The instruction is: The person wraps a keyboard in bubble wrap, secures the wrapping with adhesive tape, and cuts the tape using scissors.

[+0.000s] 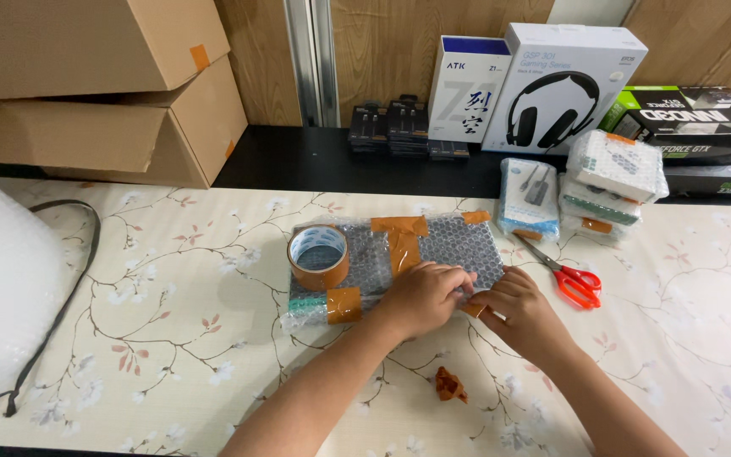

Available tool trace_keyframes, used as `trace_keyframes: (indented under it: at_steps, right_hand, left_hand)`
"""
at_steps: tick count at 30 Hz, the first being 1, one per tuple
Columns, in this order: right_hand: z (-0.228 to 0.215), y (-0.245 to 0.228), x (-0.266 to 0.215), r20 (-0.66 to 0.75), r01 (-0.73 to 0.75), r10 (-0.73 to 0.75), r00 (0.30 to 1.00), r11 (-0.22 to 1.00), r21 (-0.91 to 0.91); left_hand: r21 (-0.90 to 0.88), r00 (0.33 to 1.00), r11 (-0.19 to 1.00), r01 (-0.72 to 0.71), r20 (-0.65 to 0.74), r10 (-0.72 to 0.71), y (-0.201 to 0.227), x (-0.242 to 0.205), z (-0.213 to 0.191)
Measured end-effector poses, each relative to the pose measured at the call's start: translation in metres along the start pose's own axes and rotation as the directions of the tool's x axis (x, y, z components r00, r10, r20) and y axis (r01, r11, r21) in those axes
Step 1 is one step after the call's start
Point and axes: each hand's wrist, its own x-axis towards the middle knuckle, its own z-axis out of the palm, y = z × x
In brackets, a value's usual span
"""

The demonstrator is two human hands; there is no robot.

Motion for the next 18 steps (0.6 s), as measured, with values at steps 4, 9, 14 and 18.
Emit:
trace_keyframes:
  at_steps: [4,9,14,18]
  right_hand:
    - [-0.001,-0.008,0.002,-0.01,0.027,-0.028,1.0,0.996,-0.09]
    - [-0.006,-0.01,0.004,0.022,-0.083,0.084,0.996,0.996,-0.04]
    - [-0.012,-0.012,0.011,0.087,-0.225,0.218,0.972,0.971,0.081]
    - [-0.031,-0.024,0.026,0.181,-0.304,0.274,0.945,0.938,0.166]
  left_hand:
    - [-0.009,1.0,1.0,-0.017,-0.008,0.017,0.006,-0.002,-0.009]
    - [-0.017,0.995,0.999,0.049,0.087,-0.048,0.009,-0.007,-0.013]
    - [-0.015,0.996,0.998,0.065,0.062,-0.064,0.01,-0.005,-0.01]
    - [-0.014,0.996,0.997,0.077,0.047,-0.077,0.015,-0.005,-0.015]
